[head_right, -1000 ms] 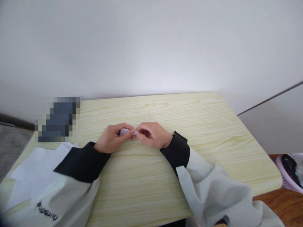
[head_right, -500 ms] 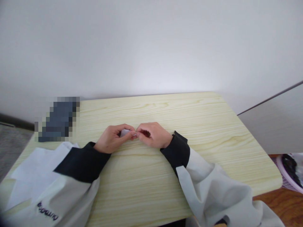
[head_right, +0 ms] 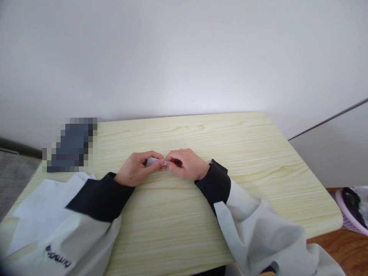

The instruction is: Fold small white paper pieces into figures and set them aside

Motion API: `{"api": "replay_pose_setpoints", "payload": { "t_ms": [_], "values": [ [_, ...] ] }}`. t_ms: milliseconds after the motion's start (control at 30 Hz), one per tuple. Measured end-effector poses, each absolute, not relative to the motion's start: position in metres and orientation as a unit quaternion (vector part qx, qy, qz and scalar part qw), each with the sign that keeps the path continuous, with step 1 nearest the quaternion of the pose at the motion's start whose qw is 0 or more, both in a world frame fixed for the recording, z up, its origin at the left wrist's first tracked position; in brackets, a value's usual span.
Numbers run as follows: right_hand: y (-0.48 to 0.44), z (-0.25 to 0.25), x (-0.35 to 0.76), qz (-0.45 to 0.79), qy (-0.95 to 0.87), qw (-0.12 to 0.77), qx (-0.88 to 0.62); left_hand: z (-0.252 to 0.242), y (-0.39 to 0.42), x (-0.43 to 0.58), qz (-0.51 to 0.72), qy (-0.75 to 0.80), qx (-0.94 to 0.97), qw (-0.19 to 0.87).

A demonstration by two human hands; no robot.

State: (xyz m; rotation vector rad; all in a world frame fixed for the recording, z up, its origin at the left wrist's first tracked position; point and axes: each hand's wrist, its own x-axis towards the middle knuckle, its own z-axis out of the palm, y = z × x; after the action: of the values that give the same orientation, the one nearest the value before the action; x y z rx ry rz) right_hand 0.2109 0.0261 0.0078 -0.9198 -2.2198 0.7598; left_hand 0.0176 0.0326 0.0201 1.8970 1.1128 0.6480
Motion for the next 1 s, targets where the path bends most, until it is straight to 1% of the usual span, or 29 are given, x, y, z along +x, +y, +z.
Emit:
{"api": "replay_pose_setpoints", "payload": {
  "t_ms": [233,667,800,900,1000],
  "values": [
    [0.026,0.009,0.213,0.319,-0.832,0.303,-0.338,0.022,0.033,0.019,0.268,0.440,0.752,0.410],
    [0.025,0.007,0.209,0.248,-0.842,0.307,-0.368,0.018,0.033,0.019,0.264,0.439,0.760,0.400],
    [0.023,0.008,0.208,0.222,-0.825,0.333,-0.400,0.014,0.033,0.019,0.310,0.432,0.767,0.358],
    [0.022,0.009,0.208,0.226,-0.794,0.365,-0.430,0.011,0.035,0.018,0.354,0.387,0.799,0.295],
    [0.022,0.009,0.209,0.224,-0.779,0.384,-0.441,0.009,0.037,0.017,0.368,0.355,0.826,0.238]
  ]
}}
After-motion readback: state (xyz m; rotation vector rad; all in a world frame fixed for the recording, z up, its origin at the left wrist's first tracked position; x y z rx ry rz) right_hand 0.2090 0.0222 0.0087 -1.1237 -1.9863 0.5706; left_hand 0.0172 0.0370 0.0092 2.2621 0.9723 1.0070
